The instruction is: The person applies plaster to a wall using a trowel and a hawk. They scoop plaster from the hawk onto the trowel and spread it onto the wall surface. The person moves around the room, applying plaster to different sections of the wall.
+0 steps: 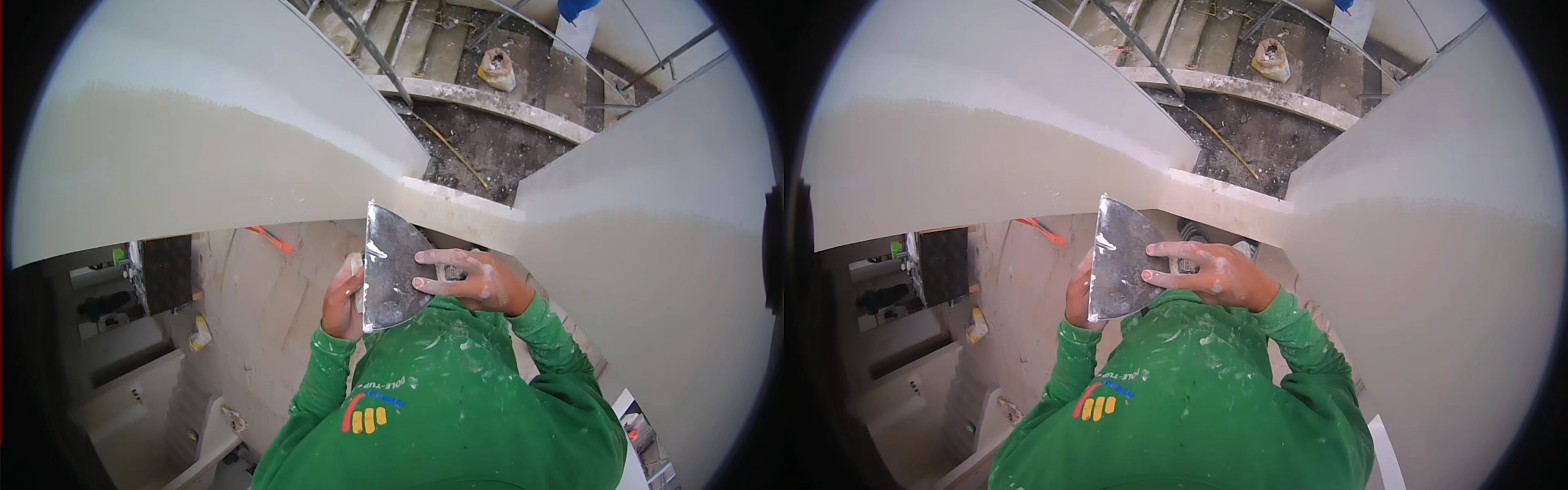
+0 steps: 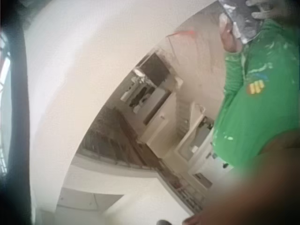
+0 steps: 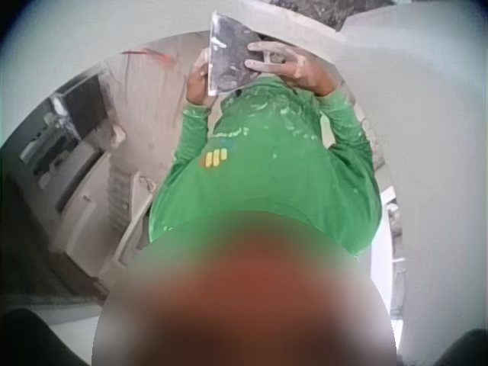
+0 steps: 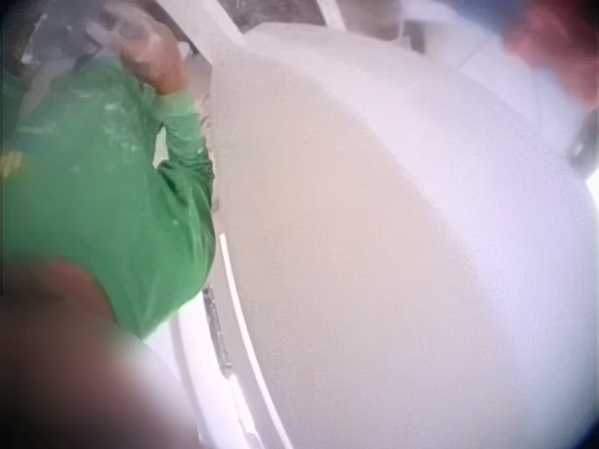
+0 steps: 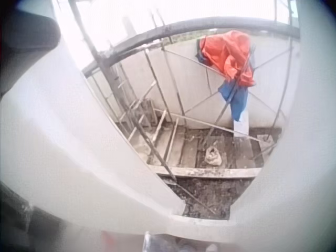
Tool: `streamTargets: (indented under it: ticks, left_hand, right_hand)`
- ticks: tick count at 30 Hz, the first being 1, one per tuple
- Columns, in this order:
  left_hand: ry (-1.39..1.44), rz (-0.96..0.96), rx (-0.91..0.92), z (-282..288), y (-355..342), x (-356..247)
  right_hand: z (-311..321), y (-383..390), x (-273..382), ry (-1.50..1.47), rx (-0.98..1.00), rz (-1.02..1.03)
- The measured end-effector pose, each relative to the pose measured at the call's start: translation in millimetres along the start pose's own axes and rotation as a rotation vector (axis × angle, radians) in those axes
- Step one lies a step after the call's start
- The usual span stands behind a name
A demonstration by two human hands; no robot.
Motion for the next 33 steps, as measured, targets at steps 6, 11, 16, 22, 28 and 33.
streamTargets:
  ticks: [6,11,16,22,28,33]
  left_hand:
    - [0.07,-0.13,-0.029,10,47,-4]
    - [-0.178,-0.645,-0.083,-10,68,-33]
    - [-0.05,-1.23,-0.09,-10,62,-33]
    - [-0.458,-1.336,-0.011,37,82,2]
    - [-0.922,-0.595,0.159,145,107,48]
    - [0.125,-0.172,0.195,118,145,52]
  right_hand:
    - [20,34,10,0.22,0.223,-0.094]
    - [7,71,39,-0.171,-0.322,-0.367]
    - [-29,27,115,-0.92,-0.563,-0.474]
    - [-88,-9,168,-0.962,-0.365,-0.569]
    - [-96,28,196,-0.285,-0.144,-0.464]
    - [-121,21,168,0.382,0.094,0.051]
Point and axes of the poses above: each hand's wrist, its own y-axis away from the middle knuckle, its own z-axis out of the back of the hand, x = y × z, the point moved 1 cm from there along -y, towards the middle knuckle, and after that the axes turned 9 degrees about z, right-handed, at the moved point
